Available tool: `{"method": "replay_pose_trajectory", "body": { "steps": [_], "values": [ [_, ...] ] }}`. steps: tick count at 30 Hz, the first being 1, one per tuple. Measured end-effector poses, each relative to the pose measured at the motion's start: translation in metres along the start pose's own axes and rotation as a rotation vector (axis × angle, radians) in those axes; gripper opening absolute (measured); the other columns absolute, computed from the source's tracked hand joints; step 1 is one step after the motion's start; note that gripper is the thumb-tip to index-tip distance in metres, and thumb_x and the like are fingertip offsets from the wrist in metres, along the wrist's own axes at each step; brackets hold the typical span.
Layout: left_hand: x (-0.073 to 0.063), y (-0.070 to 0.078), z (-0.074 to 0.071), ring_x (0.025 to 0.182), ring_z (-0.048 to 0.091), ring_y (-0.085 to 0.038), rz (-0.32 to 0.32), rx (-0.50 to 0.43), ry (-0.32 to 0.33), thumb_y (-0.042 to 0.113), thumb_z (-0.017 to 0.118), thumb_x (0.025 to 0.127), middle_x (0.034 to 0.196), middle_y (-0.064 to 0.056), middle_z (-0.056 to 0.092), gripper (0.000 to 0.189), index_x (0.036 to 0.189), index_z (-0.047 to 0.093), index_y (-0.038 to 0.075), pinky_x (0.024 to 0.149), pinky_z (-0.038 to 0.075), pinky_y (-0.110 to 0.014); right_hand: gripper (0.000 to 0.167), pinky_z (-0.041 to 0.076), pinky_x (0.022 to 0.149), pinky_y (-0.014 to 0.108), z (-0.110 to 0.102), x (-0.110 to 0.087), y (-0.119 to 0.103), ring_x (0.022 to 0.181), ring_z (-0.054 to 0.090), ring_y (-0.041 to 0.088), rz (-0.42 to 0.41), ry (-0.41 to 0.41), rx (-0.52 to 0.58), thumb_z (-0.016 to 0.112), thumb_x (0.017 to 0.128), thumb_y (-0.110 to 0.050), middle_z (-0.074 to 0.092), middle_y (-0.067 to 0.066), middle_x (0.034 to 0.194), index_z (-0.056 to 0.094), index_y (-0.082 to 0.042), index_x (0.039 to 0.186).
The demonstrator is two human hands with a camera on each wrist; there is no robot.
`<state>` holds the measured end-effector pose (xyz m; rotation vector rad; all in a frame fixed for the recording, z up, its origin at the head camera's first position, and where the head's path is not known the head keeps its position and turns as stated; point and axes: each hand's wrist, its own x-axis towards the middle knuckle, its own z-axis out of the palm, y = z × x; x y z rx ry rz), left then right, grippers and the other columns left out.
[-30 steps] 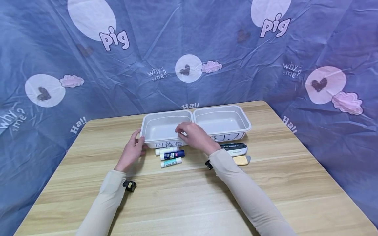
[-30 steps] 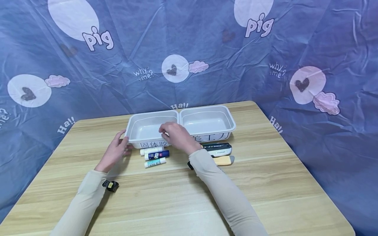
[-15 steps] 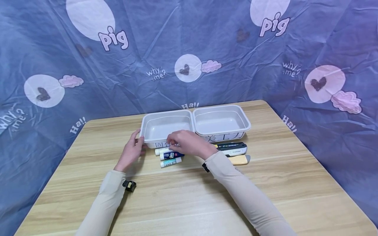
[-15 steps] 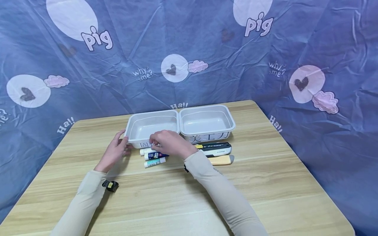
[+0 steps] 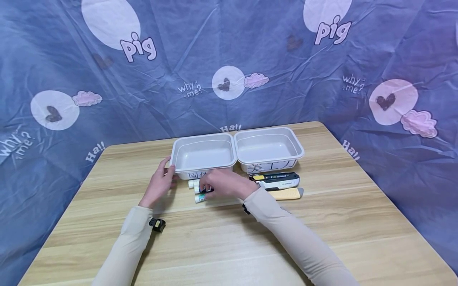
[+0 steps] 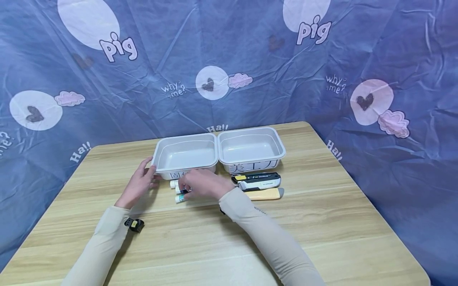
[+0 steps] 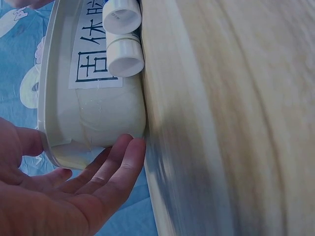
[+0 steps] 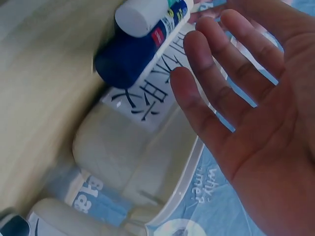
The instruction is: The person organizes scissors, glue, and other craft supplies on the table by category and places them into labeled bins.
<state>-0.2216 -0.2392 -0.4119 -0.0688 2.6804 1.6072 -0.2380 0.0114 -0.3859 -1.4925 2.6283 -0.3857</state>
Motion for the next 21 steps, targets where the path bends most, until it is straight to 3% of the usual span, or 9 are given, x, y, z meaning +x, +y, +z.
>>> {"method": "replay_pose_trajectory", "body": {
  "steps": [6,21],
  "values": [
    [0.0,0.0,0.0,0.12,0.064,-0.046,0.0,-0.006,-0.002,0.035,0.033,0.112,0.141,-0.035,0.052,0.061,0.165,0.013,0.011,0.096,0.058,-0.047,0.011,0.044,0.066,0.023,0.004,0.0,-0.004,0.075,0.052,0.004,-0.013,-0.05,-0.035,0.081,0.088,-0.026,0.062,-0.007,0.08,0.075,-0.023,0.097],
    [-0.002,0.002,0.0,0.12,0.063,-0.045,-0.005,-0.003,0.002,0.035,0.033,0.112,0.142,-0.035,0.051,0.061,0.165,0.013,0.012,0.095,0.058,-0.047,0.02,0.046,0.071,0.021,0.015,0.005,-0.01,0.08,0.053,0.006,0.003,-0.085,-0.048,0.083,0.086,-0.022,0.063,-0.009,0.089,0.078,-0.019,0.105]
  ]
}}
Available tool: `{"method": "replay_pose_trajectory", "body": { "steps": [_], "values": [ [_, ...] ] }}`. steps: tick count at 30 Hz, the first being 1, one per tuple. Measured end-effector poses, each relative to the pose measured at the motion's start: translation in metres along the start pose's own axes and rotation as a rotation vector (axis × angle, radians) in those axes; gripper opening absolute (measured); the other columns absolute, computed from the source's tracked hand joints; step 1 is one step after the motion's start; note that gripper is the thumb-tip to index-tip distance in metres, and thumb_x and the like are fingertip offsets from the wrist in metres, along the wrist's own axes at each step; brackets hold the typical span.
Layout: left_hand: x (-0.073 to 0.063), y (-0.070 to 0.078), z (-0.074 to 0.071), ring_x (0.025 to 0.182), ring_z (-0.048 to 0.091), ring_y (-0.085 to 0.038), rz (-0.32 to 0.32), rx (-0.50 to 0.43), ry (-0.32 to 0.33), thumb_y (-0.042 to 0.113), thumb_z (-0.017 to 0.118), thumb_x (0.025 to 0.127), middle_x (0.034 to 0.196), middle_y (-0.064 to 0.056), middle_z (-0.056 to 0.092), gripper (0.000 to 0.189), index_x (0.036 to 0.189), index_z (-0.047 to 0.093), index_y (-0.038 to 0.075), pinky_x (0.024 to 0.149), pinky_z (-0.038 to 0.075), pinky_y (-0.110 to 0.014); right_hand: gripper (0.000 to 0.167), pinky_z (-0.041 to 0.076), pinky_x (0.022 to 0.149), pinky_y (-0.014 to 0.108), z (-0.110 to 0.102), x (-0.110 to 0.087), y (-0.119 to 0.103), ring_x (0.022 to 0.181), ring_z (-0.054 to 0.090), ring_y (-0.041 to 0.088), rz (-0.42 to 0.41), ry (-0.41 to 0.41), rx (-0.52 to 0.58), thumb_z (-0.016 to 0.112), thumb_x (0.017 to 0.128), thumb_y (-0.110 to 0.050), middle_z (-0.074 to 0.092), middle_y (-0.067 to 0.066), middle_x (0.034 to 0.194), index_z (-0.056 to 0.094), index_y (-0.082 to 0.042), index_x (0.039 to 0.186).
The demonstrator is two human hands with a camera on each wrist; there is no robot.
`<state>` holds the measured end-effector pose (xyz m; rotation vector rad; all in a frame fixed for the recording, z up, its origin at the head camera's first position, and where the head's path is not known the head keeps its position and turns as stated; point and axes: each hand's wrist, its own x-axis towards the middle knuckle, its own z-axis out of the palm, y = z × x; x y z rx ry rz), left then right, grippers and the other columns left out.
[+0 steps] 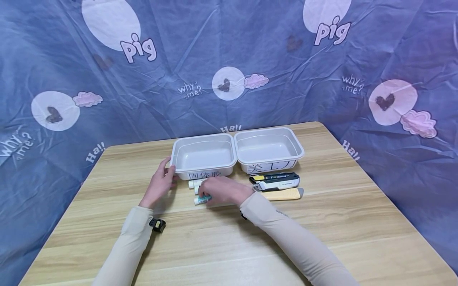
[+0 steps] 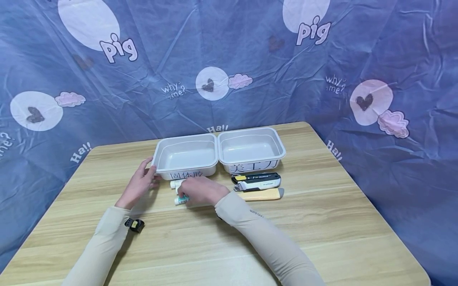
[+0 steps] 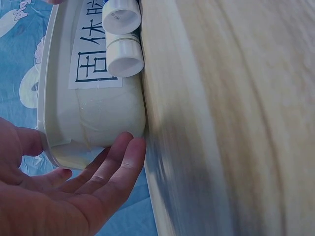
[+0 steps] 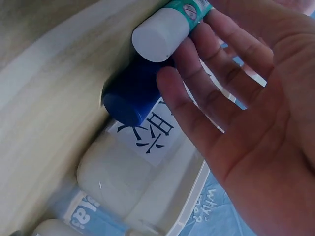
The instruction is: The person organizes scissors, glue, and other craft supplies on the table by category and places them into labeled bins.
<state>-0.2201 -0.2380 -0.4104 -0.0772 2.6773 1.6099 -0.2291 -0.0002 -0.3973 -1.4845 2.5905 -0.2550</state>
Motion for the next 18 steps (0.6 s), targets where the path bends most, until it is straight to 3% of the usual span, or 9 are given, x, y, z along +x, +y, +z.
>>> {"method": "replay_pose_trajectory", "body": {
  "steps": [6,18],
  "values": [
    [0.0003,-0.0003,0.0001,0.119,0.064,-0.045,0.001,0.011,0.003,0.034,0.033,0.113,0.14,-0.035,0.052,0.06,0.165,0.013,0.011,0.094,0.059,-0.047,0.02,0.048,0.075,0.022,0.0013,0.0006,-0.0033,0.082,0.055,0.007,0.003,-0.013,0.003,0.083,0.085,-0.016,0.065,-0.008,0.09,0.075,-0.019,0.103],
    [0.0006,-0.0006,0.0001,0.118,0.064,-0.046,0.009,0.017,0.006,0.033,0.033,0.113,0.14,-0.036,0.052,0.06,0.164,0.014,0.009,0.093,0.059,-0.046,0.024,0.054,0.077,0.026,0.0021,-0.0003,-0.0081,0.082,0.06,0.007,0.019,-0.049,-0.018,0.083,0.087,-0.021,0.07,-0.007,0.093,0.074,-0.021,0.109]
  ]
}}
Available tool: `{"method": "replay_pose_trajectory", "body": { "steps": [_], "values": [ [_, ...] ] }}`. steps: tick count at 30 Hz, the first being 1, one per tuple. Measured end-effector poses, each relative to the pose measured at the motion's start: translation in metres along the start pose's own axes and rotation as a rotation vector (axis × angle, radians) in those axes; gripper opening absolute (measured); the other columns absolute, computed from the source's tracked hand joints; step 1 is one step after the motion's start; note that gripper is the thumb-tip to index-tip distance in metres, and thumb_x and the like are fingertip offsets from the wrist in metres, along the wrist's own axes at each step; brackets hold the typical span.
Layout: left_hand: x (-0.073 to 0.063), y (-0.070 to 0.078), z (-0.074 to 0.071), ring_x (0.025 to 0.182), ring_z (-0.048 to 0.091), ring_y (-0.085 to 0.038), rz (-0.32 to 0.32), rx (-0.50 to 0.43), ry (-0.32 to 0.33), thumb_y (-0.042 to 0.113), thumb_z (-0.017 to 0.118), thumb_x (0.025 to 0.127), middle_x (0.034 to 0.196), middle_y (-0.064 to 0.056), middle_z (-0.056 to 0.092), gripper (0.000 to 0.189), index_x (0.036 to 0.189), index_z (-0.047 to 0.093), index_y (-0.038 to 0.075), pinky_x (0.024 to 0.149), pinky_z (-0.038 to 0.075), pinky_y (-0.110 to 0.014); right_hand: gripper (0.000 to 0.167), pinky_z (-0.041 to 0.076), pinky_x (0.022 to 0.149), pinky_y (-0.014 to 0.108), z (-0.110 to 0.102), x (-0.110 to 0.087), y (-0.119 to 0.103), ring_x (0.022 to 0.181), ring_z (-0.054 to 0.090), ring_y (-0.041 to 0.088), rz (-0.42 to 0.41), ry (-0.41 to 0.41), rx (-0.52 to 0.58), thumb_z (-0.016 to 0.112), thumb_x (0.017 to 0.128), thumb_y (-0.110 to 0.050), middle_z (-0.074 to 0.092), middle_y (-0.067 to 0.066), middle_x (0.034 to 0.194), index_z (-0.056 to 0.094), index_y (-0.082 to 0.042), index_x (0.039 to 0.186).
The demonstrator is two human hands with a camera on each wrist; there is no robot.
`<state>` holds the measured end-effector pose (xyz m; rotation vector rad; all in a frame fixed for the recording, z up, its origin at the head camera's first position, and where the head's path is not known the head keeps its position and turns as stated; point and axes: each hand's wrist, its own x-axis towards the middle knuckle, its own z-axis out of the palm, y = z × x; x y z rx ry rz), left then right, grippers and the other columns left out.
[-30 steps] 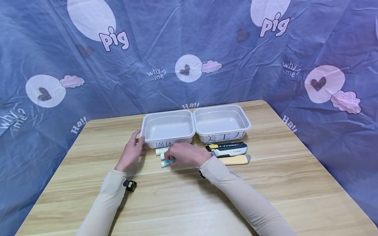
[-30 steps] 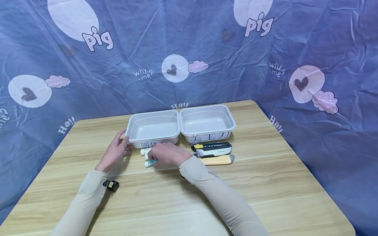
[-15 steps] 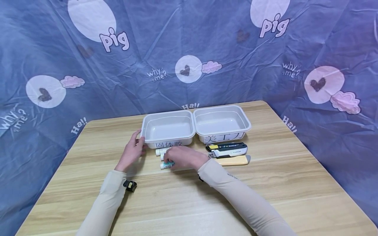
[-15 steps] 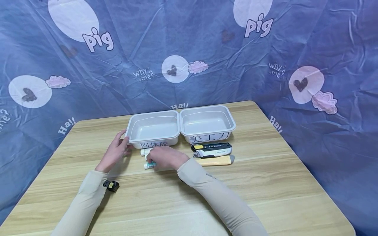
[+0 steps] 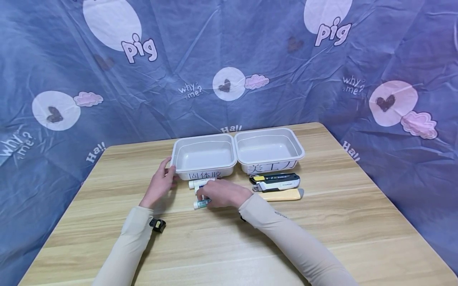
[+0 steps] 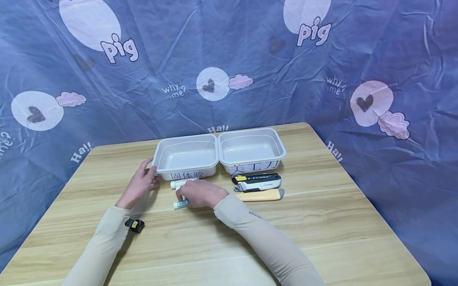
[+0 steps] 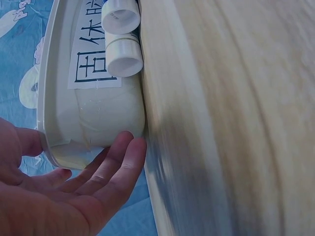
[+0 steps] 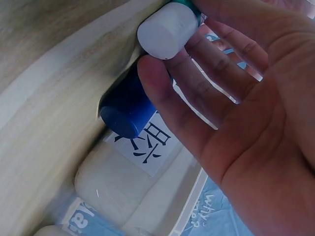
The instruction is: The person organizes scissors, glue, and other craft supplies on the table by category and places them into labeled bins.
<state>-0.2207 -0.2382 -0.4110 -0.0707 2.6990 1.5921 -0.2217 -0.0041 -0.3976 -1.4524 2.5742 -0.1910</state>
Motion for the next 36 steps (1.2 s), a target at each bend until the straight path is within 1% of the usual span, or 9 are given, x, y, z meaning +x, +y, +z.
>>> {"method": "replay_pose_trajectory", "body": {
  "steps": [12,16,19,21,26,27,36],
  "values": [
    [0.0003,-0.0004,0.0,0.117,0.064,-0.046,0.001,-0.005,0.004,0.032,0.033,0.113,0.139,-0.036,0.052,0.06,0.164,0.014,0.009,0.094,0.059,-0.046,0.023,0.055,0.076,0.024,-0.0005,-0.0013,0.0005,0.082,0.062,0.007,0.004,0.003,0.014,0.082,0.088,-0.019,0.072,-0.008,0.096,0.075,-0.022,0.11],
    [0.0002,-0.0005,0.0003,0.117,0.064,-0.045,0.0,-0.001,0.005,0.033,0.033,0.112,0.139,-0.035,0.053,0.06,0.165,0.014,0.01,0.094,0.059,-0.046,0.019,0.054,0.075,0.024,-0.0009,-0.0021,0.0012,0.082,0.062,0.006,0.0,0.016,0.016,0.08,0.09,-0.019,0.071,-0.008,0.095,0.075,-0.022,0.108],
    [0.0,-0.0011,0.0006,0.117,0.064,-0.045,-0.003,0.002,0.002,0.034,0.033,0.112,0.14,-0.035,0.052,0.061,0.165,0.013,0.011,0.094,0.059,-0.046,0.016,0.054,0.075,0.024,-0.001,-0.0024,0.0021,0.081,0.061,0.005,-0.011,0.04,0.014,0.08,0.09,-0.018,0.071,-0.01,0.093,0.075,-0.022,0.104],
    [-0.0001,-0.0015,0.0007,0.118,0.064,-0.045,-0.003,0.003,0.002,0.035,0.033,0.112,0.141,-0.035,0.052,0.061,0.165,0.013,0.01,0.094,0.059,-0.046,0.016,0.054,0.077,0.023,-0.0011,-0.0028,0.0025,0.082,0.062,0.005,-0.021,0.057,0.014,0.08,0.089,-0.017,0.071,-0.01,0.094,0.075,-0.022,0.104],
    [0.0005,-0.0023,0.0004,0.118,0.064,-0.045,-0.002,0.002,0.003,0.035,0.033,0.112,0.141,-0.035,0.052,0.061,0.165,0.014,0.01,0.093,0.059,-0.046,0.023,0.055,0.086,0.023,-0.0024,-0.0038,0.0047,0.092,0.066,0.005,-0.023,0.078,0.013,0.081,0.089,-0.017,0.074,-0.01,0.104,0.075,-0.022,0.111],
    [0.0006,-0.0025,0.0004,0.118,0.064,-0.045,-0.002,0.001,0.003,0.035,0.033,0.112,0.141,-0.035,0.052,0.061,0.165,0.014,0.01,0.094,0.059,-0.046,0.024,0.055,0.087,0.024,-0.0028,-0.0038,0.0051,0.093,0.067,0.006,-0.02,0.079,0.011,0.081,0.089,-0.017,0.074,-0.01,0.105,0.075,-0.022,0.112],
    [0.0,-0.0023,0.0012,0.117,0.064,-0.046,0.002,-0.006,0.004,0.033,0.032,0.113,0.14,-0.035,0.052,0.06,0.165,0.014,0.011,0.094,0.059,-0.046,0.024,0.056,0.081,0.026,-0.0067,-0.003,0.0068,0.089,0.066,0.006,-0.008,0.093,-0.014,0.081,0.089,-0.015,0.073,-0.01,0.101,0.074,-0.022,0.111]
  ]
}}
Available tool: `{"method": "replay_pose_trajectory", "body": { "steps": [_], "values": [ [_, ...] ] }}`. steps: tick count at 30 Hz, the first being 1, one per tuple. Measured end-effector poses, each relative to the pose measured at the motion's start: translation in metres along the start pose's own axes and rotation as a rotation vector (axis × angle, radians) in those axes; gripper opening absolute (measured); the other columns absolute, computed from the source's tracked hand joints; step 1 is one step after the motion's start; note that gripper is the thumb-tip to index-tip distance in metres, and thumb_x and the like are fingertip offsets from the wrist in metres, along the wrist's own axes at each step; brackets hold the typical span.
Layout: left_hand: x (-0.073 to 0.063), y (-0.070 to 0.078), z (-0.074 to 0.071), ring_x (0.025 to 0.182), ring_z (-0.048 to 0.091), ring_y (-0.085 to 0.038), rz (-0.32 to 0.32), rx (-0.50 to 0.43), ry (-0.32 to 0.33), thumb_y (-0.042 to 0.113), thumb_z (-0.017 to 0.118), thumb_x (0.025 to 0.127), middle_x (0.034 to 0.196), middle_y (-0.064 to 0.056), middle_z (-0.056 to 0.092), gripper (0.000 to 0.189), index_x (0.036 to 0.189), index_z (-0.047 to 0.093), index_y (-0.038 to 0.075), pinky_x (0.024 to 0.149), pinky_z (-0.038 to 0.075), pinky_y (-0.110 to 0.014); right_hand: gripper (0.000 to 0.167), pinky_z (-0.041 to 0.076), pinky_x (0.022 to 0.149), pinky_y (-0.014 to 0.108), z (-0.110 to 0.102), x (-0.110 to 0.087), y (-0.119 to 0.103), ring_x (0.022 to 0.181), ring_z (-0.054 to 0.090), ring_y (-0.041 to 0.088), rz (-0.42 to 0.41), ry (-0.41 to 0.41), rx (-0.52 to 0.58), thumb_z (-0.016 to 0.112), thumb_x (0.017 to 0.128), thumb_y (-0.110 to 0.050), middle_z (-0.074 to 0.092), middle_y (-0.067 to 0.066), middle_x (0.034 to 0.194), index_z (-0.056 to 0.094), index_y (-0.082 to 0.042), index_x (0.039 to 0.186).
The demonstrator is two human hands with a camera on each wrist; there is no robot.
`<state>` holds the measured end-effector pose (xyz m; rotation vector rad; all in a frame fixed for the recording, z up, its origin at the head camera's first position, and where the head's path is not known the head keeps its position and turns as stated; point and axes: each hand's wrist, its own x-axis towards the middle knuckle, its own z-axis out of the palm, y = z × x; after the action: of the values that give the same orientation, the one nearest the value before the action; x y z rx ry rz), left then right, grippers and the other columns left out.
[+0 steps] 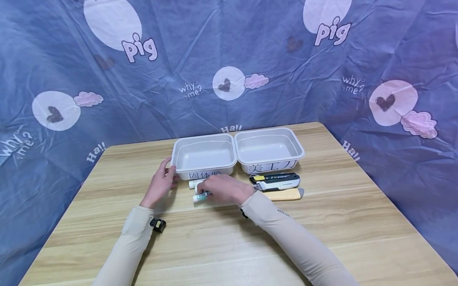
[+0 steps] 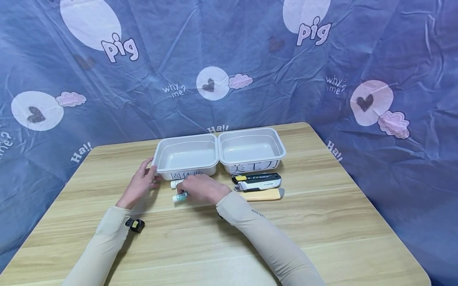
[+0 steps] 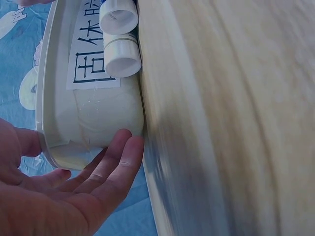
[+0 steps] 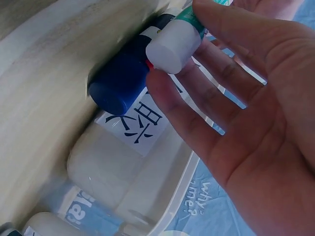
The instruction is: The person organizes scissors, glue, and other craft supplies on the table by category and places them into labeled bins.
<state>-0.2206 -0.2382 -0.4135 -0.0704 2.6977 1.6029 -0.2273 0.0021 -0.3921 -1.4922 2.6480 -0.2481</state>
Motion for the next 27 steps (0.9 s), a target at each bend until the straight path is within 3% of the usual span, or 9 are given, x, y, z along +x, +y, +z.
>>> {"method": "replay_pose_trajectory", "body": {
  "steps": [11,27],
  "values": [
    [0.0,0.0,0.0,0.118,0.064,-0.046,0.005,0.0,-0.007,0.034,0.032,0.113,0.142,-0.036,0.051,0.06,0.165,0.013,0.01,0.094,0.059,-0.046,0.019,0.057,0.083,0.028,-0.005,-0.002,0.0,0.094,0.07,0.009,-0.011,0.052,-0.022,0.079,0.09,-0.017,0.074,-0.01,0.103,0.074,-0.024,0.108],
    [0.002,-0.001,-0.001,0.119,0.064,-0.045,0.003,0.003,0.002,0.036,0.033,0.112,0.142,-0.035,0.051,0.06,0.165,0.015,0.012,0.094,0.059,-0.046,0.025,0.057,0.087,0.029,-0.015,-0.005,0.006,0.1,0.071,0.013,-0.005,0.094,0.021,0.079,0.091,-0.013,0.076,-0.003,0.111,0.073,-0.019,0.114]
  ]
}}
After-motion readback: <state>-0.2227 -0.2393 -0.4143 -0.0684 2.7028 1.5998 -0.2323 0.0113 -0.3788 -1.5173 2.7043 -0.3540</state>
